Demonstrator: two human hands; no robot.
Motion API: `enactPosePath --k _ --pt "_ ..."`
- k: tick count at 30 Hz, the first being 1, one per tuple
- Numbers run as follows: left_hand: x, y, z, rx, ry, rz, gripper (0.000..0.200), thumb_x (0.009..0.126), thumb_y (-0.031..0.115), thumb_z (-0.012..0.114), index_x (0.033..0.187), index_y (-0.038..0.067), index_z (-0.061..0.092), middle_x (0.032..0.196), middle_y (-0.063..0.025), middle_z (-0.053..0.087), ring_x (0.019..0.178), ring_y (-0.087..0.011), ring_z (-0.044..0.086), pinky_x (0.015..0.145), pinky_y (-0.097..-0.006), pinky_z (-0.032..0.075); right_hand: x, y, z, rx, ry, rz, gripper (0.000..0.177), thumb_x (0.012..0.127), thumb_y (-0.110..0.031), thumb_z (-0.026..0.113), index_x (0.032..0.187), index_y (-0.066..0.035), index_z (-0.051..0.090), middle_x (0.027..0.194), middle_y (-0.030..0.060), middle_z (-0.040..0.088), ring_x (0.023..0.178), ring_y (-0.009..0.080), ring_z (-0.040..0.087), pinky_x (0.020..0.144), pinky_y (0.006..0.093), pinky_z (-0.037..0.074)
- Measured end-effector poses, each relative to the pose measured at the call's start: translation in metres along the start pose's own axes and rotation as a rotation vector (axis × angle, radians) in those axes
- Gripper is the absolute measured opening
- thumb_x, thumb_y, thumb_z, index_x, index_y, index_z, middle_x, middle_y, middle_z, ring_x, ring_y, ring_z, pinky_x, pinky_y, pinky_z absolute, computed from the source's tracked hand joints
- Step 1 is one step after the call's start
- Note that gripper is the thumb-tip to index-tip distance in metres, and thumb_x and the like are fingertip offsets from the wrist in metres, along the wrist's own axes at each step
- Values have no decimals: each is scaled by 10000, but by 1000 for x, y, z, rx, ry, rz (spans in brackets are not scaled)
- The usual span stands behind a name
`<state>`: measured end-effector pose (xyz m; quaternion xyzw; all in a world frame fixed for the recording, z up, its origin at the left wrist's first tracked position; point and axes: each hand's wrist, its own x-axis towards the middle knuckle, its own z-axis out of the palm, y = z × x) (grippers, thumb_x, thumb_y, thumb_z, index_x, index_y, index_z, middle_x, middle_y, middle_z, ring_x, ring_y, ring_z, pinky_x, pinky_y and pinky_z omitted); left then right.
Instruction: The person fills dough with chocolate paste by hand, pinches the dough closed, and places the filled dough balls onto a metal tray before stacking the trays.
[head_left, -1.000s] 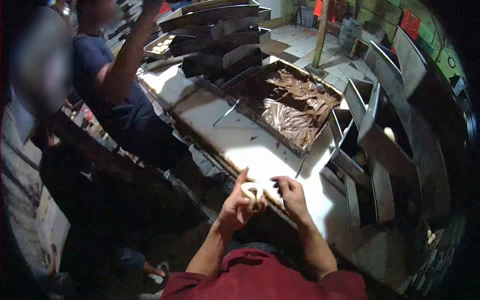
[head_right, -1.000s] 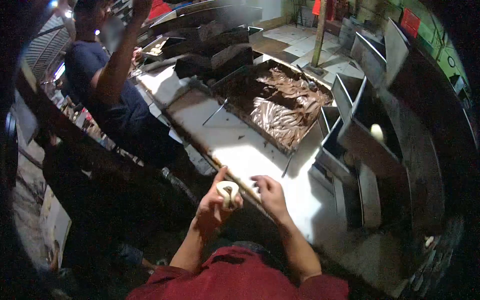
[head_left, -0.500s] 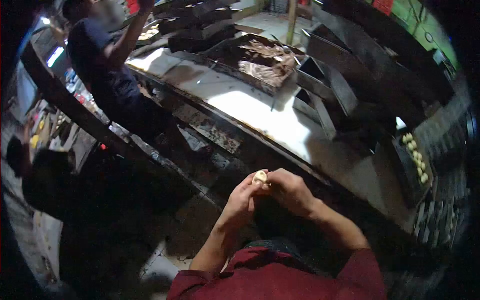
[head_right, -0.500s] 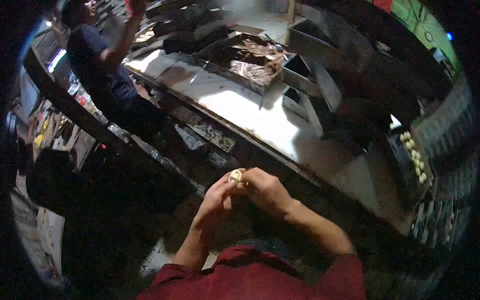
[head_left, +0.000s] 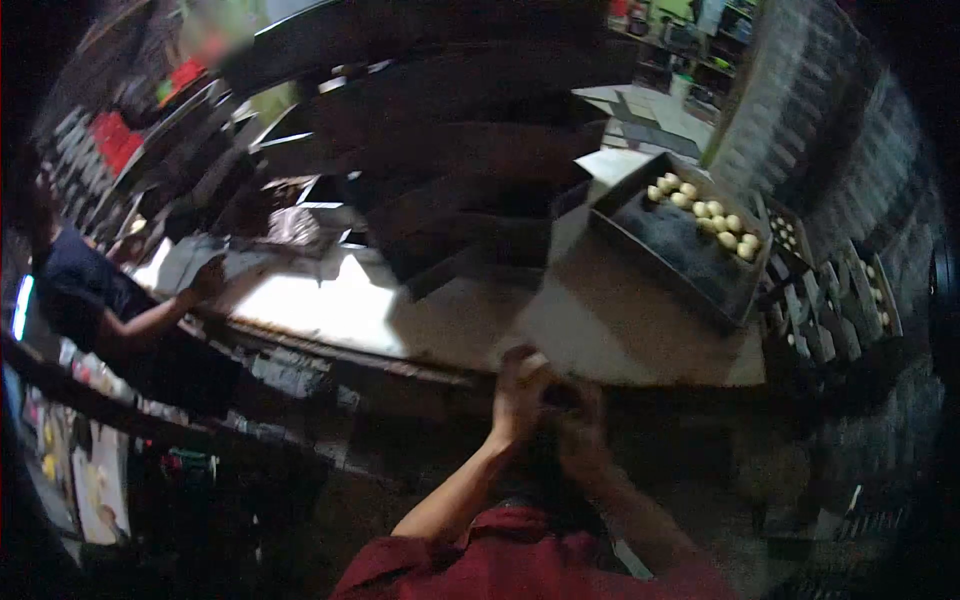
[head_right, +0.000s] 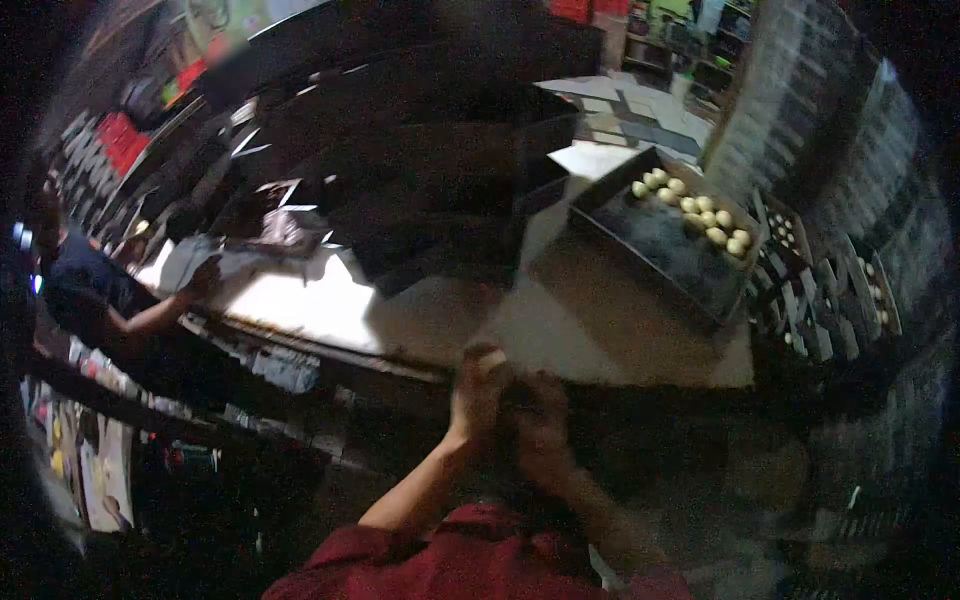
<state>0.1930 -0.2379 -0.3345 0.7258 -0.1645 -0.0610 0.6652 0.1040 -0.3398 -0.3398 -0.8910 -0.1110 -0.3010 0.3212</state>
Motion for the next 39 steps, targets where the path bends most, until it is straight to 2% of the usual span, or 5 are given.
enactPosePath --k 8,11,13,28,39 --pt "110 -54 98 482 -369 269 455 836 127 554 1265 97 408 1312 -171 349 1253 -297 311 988 -416 335 6 250 20 284 97 596 398 927 -239 387 1246 -1 380 1244 134 415 1095 269 459 921 363 400" --pt "92 -103 34 244 -162 141 422 818 103 577 1218 39 457 1242 -159 455 1200 -306 393 990 -408 334 38 210 39 327 -222 794 413 938 -290 374 1251 -21 395 1270 130 411 1128 261 432 945 366 372" --pt "66 -109 -35 509 156 562 369 781 80 601 1129 -1 508 1178 -180 501 1065 -335 490 897 -426 394 17 157 3 -647 -721 153 469 930 -356 375 1290 -56 354 1298 135 370 1202 208 349 1020 384 256" --pt "163 -163 -281 539 -206 -21 509 702 291 637 1118 23 516 1189 -139 460 1072 -313 449 1021 -406 274 226 -17 -61 9 -993 989 362 818 -231 587 1117 -35 536 1203 164 476 1072 260 482 893 392 394" --pt "169 -95 -273 995 -188 311 414 688 304 633 1024 70 578 1103 -119 490 1076 -293 430 952 -516 278 600 -162 -55 -50 -365 48 303 817 -237 586 1022 -21 530 930 92 561 868 176 562 758 289 477"
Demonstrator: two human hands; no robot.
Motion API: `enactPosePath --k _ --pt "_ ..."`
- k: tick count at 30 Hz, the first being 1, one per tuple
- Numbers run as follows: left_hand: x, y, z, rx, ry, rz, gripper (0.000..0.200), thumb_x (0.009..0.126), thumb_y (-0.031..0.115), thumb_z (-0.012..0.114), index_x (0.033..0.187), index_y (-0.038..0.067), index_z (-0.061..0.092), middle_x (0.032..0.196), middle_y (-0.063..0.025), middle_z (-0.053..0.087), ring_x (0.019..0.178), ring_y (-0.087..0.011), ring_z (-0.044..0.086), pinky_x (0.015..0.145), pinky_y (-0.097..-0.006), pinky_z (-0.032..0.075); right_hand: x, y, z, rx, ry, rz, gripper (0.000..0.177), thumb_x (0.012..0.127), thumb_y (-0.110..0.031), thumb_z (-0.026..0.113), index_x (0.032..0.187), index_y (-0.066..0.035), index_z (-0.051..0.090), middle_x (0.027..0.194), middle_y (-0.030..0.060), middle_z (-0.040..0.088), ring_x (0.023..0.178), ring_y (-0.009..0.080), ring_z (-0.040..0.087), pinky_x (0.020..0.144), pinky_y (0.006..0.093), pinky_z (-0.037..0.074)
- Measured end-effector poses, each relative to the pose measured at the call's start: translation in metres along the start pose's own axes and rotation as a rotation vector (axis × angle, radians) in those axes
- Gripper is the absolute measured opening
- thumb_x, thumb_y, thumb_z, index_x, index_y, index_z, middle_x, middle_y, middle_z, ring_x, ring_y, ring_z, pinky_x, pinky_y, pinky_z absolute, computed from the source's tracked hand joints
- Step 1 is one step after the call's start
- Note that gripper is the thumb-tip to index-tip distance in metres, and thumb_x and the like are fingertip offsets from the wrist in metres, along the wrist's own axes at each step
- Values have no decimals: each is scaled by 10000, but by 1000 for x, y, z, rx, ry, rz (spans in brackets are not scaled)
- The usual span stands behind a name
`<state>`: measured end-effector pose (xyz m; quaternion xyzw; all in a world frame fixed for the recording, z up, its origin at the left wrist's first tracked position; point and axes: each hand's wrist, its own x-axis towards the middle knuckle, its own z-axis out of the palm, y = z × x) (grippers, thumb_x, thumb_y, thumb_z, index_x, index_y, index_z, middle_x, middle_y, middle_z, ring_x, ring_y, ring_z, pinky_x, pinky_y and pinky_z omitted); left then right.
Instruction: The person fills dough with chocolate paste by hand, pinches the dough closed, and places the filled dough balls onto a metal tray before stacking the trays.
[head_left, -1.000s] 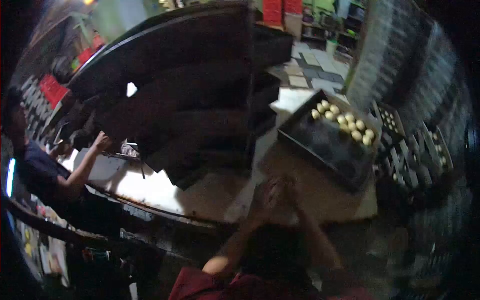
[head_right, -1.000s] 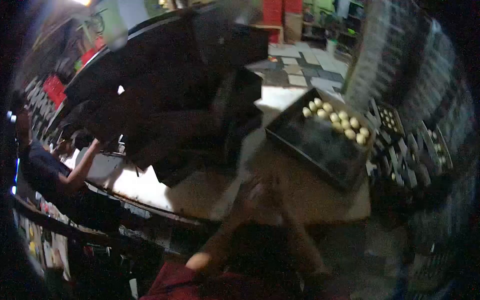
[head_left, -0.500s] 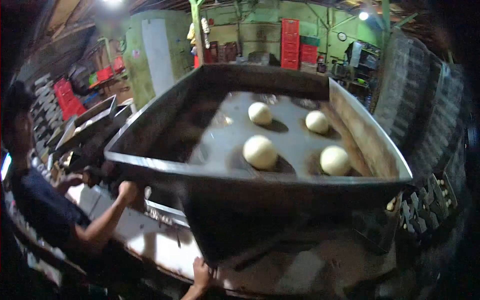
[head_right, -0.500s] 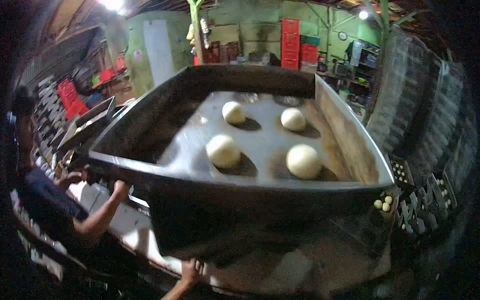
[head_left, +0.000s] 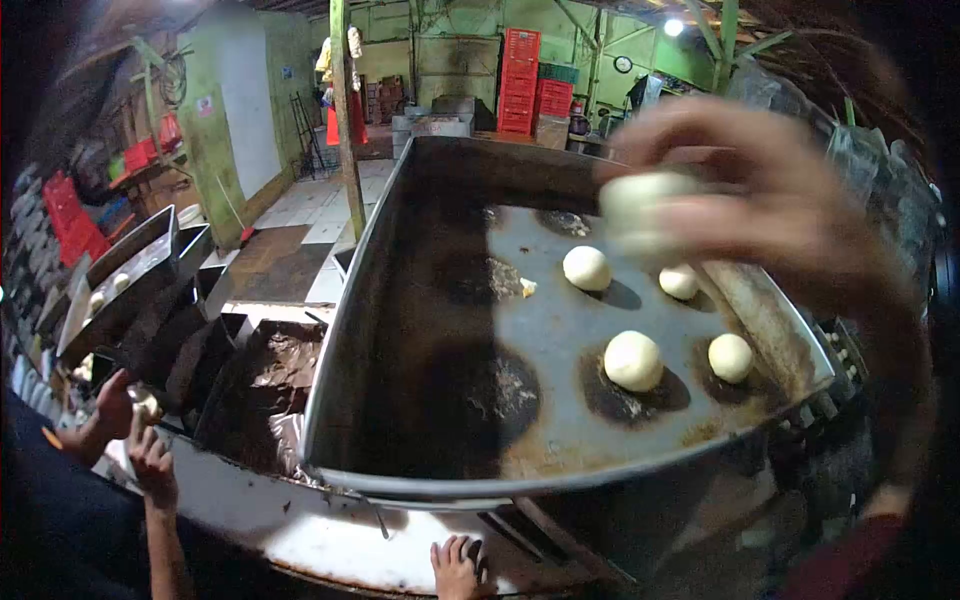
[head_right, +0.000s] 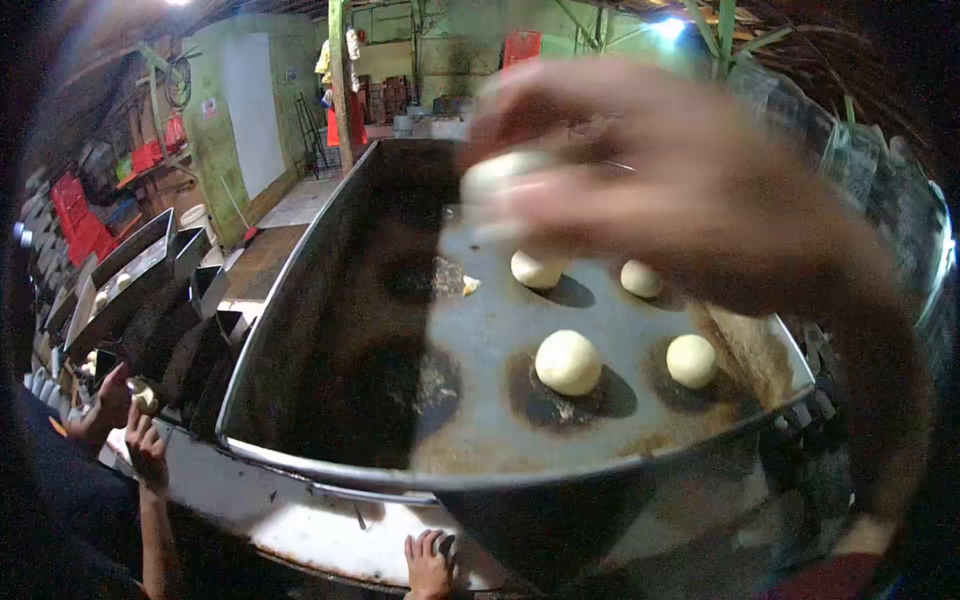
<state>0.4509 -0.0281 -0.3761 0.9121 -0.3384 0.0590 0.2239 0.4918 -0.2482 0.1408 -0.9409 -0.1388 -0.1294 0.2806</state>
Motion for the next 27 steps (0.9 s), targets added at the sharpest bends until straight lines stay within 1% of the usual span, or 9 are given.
enactPosePath --k 3,5,8,11,12,16,18,22,27 --pt "-9 -6 21 -39 -61 -7 362 637 265 662 934 63 621 1189 -100 416 1187 -263 334 1026 -563 160 35 45 76 -359 -416 -206 354 823 -322 591 988 -9 567 885 152 585 788 249 588 689 379 479" --pt "-13 -10 31 85 -60 25 305 636 267 664 829 33 636 1168 -151 436 1181 -288 343 1032 -540 169 25 31 73 -306 -480 9 286 854 -287 559 957 -20 579 804 117 597 725 216 586 655 341 475" --pt "-45 -76 121 100 45 -45 253 730 202 598 768 -45 561 1097 -244 472 1041 -368 443 973 -510 282 -39 38 -10 -325 -165 -161 262 869 -268 538 941 -19 575 784 93 593 712 179 577 628 314 467" --pt "-12 1 56 -603 104 -529 245 826 151 509 933 -69 525 1009 -217 502 1005 -305 467 895 -461 363 -150 86 -113 -433 279 -378 241 883 -249 517 926 -19 570 763 68 588 699 143 569 600 288 460" --pt "-29 -16 72 -162 301 -245 267 848 160 491 999 -60 509 1007 -207 504 997 -283 473 881 -441 373 -194 121 -134 -458 428 -364 235 887 -243 510 921 -18 569 756 60 587 695 131 566 591 279 457" --pt "-44 83 63 -512 495 -666 331 922 218 421 1171 4 463 1097 -189 508 1008 -274 499 866 -399 412 -359 362 -135 -148 767 168 217 879 -261 532 826 -51 534 670 20 542 589 89 514 526 252 427" --pt "-58 138 91 -98 755 -599 328 936 228 402 1170 8 468 1076 -177 532 1000 -269 506 804 -379 444 -447 546 -91 -512 514 593 265 843 -300 562 891 -40 556 842 106 602 728 260 583 630 382 458" --pt "-89 224 118 -188 845 -878 322 904 200 446 1144 -13 479 1059 -170 538 971 -274 518 827 -379 425 -498 613 -30 -655 -39 1021 397 832 -156 499 1179 12 405 1126 179 497 1036 302 498 862 388 407" --pt "-129 287 128 -368 747 -900 340 865 201 496 1121 -23 488 1037 -171 540 963 -267 519 867 -396 403 -518 744 6 -337 436 1268 578 805 -174 535 1298 9 295 1233 196 439 1163 329 421 942 416 376"
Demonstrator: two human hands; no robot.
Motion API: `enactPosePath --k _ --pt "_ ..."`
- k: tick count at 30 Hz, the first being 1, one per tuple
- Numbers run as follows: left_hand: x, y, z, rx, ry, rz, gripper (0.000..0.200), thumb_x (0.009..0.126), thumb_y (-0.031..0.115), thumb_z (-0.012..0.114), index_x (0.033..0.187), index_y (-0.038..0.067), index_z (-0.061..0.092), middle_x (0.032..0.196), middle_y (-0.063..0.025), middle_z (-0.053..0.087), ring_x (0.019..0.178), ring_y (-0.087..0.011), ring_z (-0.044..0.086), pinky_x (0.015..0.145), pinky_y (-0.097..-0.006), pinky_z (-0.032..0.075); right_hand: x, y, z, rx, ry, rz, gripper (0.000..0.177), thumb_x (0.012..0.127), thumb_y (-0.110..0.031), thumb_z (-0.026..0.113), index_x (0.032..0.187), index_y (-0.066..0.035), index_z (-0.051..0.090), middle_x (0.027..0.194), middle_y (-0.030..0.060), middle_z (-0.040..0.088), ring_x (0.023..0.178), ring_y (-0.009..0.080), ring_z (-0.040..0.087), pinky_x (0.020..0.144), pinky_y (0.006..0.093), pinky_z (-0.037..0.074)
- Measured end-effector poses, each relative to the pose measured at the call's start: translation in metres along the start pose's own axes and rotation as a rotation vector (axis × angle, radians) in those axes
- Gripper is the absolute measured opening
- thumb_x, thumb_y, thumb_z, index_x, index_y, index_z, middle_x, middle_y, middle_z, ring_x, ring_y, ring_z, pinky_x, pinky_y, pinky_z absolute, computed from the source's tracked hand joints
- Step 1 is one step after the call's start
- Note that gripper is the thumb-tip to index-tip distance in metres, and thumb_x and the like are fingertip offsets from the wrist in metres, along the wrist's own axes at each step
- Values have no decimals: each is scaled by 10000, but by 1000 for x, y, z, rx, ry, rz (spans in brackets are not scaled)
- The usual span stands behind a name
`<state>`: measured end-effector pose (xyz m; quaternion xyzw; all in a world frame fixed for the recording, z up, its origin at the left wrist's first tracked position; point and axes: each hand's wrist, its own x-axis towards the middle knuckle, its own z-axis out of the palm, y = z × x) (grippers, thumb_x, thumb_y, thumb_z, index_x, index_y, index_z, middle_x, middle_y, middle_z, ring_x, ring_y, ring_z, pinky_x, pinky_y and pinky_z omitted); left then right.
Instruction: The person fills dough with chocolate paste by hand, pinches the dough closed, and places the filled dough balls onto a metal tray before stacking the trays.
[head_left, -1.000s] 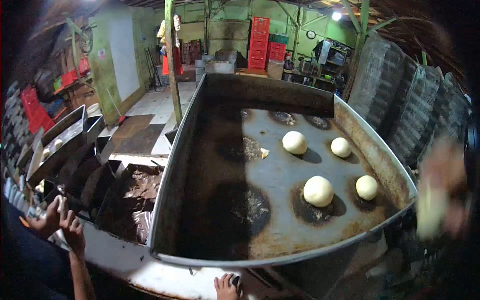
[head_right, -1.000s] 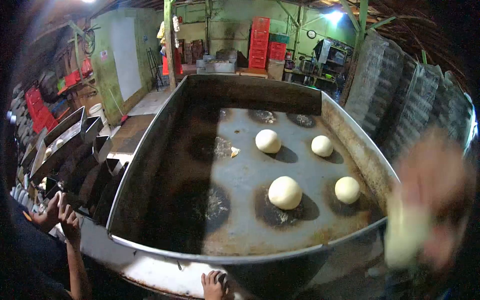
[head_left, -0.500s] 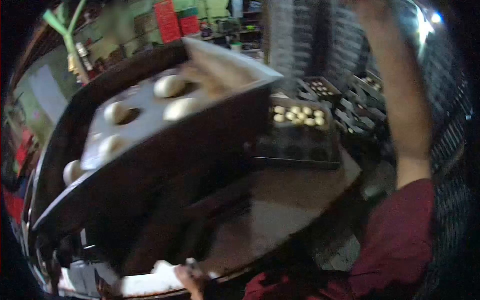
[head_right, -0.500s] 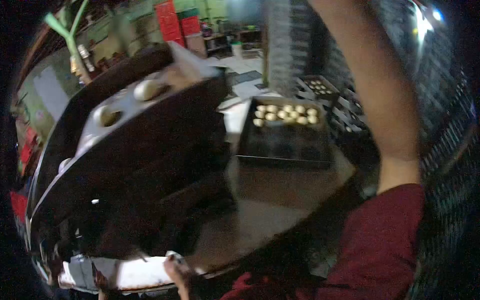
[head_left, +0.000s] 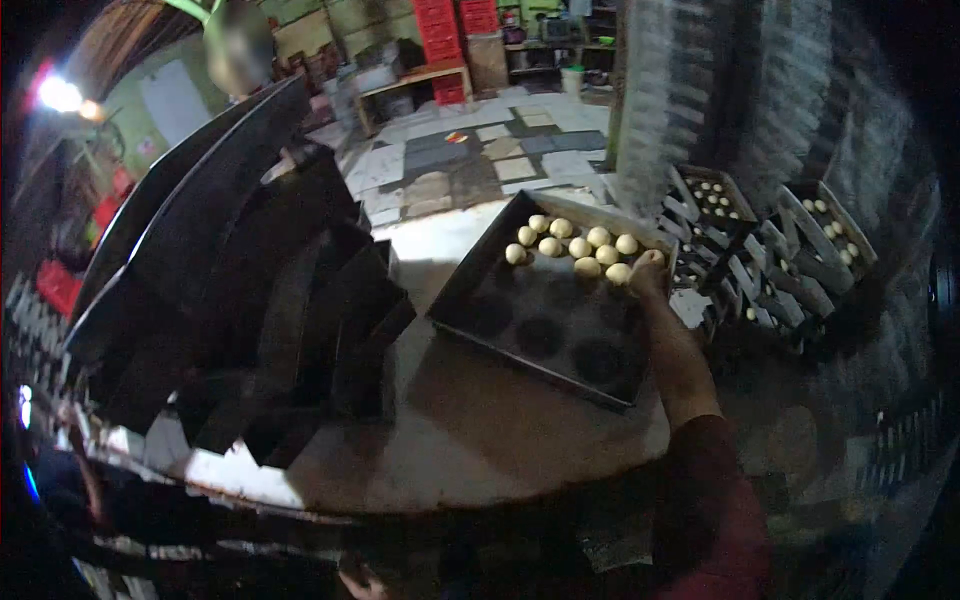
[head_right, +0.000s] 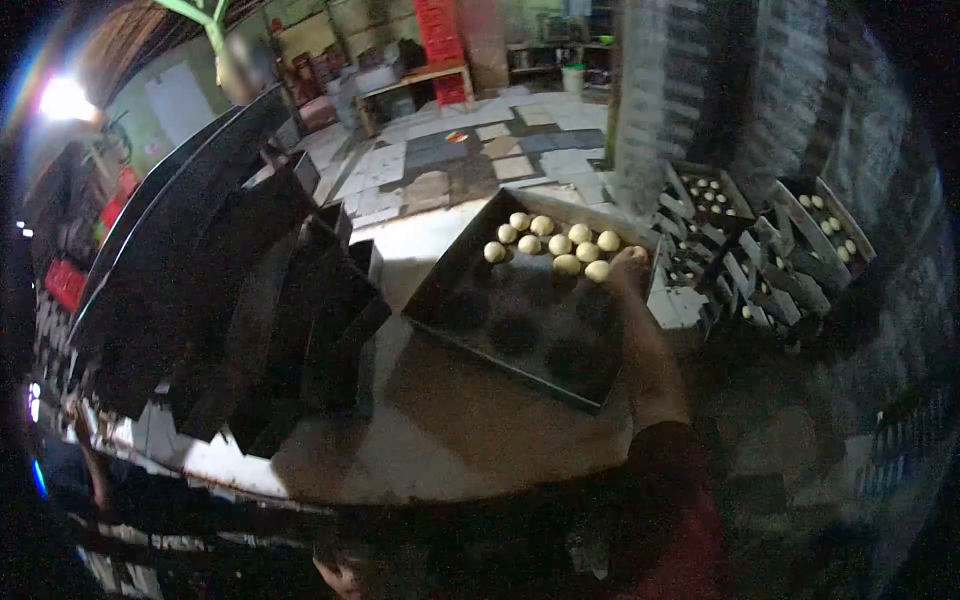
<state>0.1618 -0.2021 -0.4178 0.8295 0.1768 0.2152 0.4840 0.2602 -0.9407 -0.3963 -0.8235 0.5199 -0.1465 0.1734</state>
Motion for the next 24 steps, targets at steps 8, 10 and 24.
enactPosePath --k 8,10,24 --pt "-55 112 -28 -908 -1011 -523 336 897 158 439 1184 -14 460 1137 -154 533 1066 -302 499 935 -428 382 -356 -83 -88 532 222 -559 318 824 -214 594 1031 -8 468 991 136 537 832 239 553 686 363 447" --pt "-52 100 -62 -1315 -1005 -843 344 902 160 441 1197 -17 452 1150 -160 533 1071 -311 500 944 -429 379 -496 -90 -67 593 112 -1041 275 807 -191 627 983 -27 494 939 122 556 781 243 571 654 365 455" --pt "73 -24 -244 -1244 -725 -864 466 783 6 478 1240 -50 412 1108 -162 530 955 -217 556 843 -298 454 -779 -290 51 949 -1000 -953 242 860 -196 497 1005 -10 551 908 149 585 828 297 573 776 355 450"
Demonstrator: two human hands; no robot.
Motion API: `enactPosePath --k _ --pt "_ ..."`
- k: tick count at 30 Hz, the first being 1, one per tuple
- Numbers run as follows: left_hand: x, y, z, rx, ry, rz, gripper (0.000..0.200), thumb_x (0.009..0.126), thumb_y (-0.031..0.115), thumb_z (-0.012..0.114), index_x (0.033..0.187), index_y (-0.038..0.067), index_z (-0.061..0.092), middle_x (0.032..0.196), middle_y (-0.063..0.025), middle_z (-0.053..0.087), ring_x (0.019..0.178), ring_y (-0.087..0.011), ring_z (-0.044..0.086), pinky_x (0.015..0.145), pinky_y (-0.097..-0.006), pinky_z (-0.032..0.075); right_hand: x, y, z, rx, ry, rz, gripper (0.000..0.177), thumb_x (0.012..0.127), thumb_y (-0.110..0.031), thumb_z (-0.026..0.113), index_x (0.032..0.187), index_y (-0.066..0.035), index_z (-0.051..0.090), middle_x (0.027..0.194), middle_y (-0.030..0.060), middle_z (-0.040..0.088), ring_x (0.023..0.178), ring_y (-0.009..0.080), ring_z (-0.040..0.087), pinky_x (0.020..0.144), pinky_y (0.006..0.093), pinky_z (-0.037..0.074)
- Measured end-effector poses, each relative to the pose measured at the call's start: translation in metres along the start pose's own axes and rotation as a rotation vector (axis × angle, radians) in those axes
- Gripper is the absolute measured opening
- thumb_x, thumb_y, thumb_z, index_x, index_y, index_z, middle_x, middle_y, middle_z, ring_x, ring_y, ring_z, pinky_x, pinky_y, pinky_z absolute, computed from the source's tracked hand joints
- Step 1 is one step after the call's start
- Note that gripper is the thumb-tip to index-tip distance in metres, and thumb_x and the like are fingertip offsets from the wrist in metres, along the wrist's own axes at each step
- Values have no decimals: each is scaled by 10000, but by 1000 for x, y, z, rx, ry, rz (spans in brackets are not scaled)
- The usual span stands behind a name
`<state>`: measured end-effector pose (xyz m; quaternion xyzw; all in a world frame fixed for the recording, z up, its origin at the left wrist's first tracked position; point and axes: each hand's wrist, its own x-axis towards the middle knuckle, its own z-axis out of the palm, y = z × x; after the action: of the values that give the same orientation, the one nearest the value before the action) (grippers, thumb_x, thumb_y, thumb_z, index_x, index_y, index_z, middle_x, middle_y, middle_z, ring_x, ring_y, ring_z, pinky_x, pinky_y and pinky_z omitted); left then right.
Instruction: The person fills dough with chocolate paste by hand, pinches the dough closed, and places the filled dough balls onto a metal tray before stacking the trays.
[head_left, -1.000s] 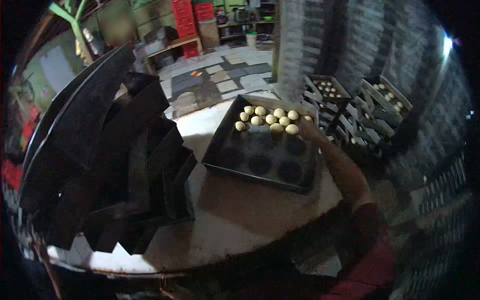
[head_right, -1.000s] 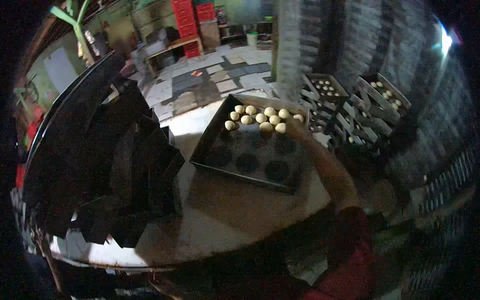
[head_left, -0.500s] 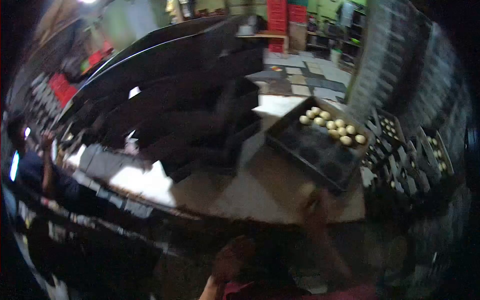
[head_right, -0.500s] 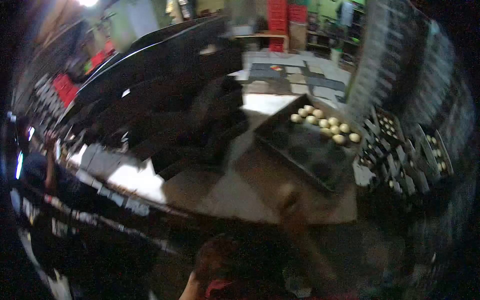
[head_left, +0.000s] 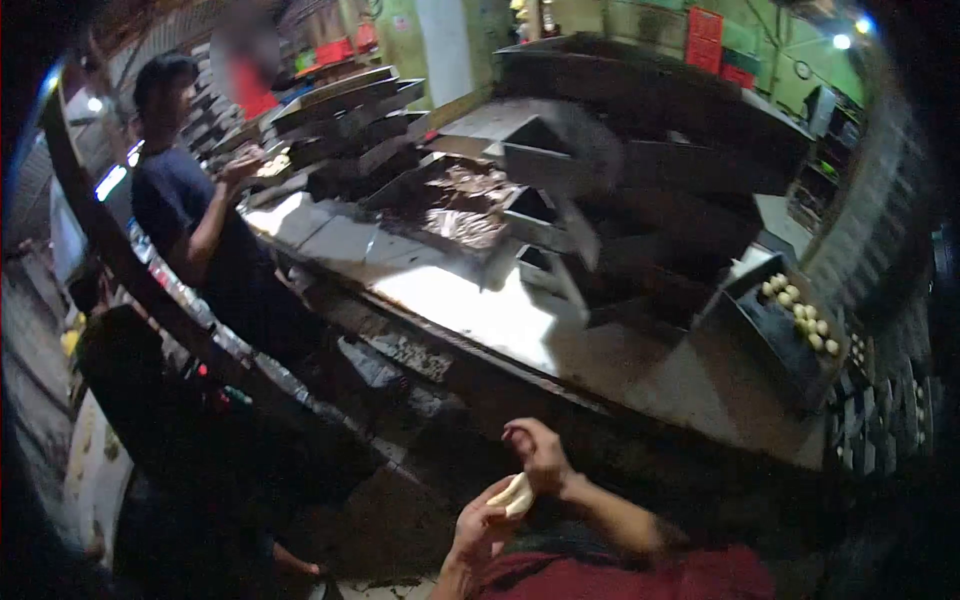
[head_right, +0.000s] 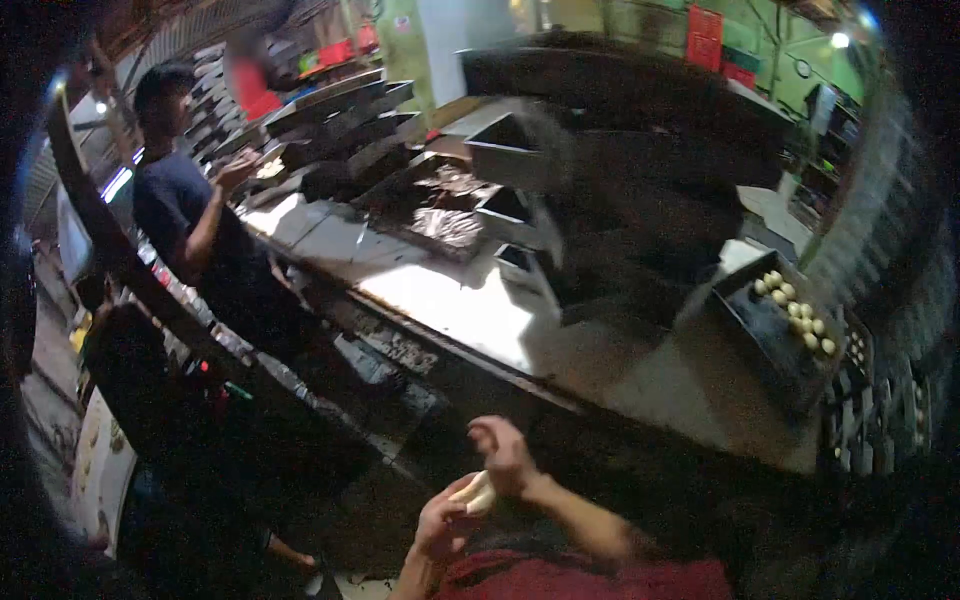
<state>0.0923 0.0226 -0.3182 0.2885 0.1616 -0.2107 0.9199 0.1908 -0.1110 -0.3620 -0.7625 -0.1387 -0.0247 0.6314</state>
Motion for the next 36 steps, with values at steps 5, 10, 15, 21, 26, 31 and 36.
enactPosePath --k 5,10,15,21,26,31,36 --pt "69 66 -33 -144 -6 36 436 806 67 513 1219 -32 414 1127 -204 531 1015 -291 552 856 -337 461 164 35 14 -181 220 69 349 834 -202 562 1050 60 481 991 214 558 921 301 551 804 398 452" --pt "141 122 -19 -31 90 64 384 832 -15 492 1198 12 375 1094 -215 532 1019 -301 559 788 -300 515 335 86 67 -277 598 87 545 798 -148 581 1203 41 270 1173 252 403 1128 376 375 974 427 289" --pt "217 179 -12 192 255 256 441 790 -54 567 1175 -9 358 1015 -164 542 925 -224 589 775 -285 526 360 102 73 -142 723 233 153 855 -63 466 989 12 469 948 205 505 901 334 493 787 409 390" --pt "324 226 -20 942 -196 -1 594 754 -47 515 1308 22 313 1041 -72 528 909 -121 522 688 -223 449 387 45 58 -507 344 -84 212 885 -97 400 1032 -4 524 916 215 537 856 349 539 758 425 433" --pt "345 326 6 434 -502 -171 664 779 -36 522 1362 17 208 1247 -74 411 1096 -148 439 956 -278 351 548 74 22 -1063 403 423 196 835 -40 411 1001 10 504 1000 245 532 813 406 589 685 468 490" --pt "375 381 -1 42 -169 -54 485 834 30 412 1302 -37 302 1267 -155 432 1163 -232 425 1020 -342 298 595 117 38 -1262 233 595 212 856 -90 428 1014 14 524 1032 239 555 891 380 602 724 440 511" --pt "408 395 -14 -132 -3 144 379 907 145 340 1229 -46 395 1223 -146 478 1115 -235 466 986 -355 340 546 59 48 -632 226 296 221 866 -136 469 977 21 578 910 183 614 783 260 615 678 351 470"
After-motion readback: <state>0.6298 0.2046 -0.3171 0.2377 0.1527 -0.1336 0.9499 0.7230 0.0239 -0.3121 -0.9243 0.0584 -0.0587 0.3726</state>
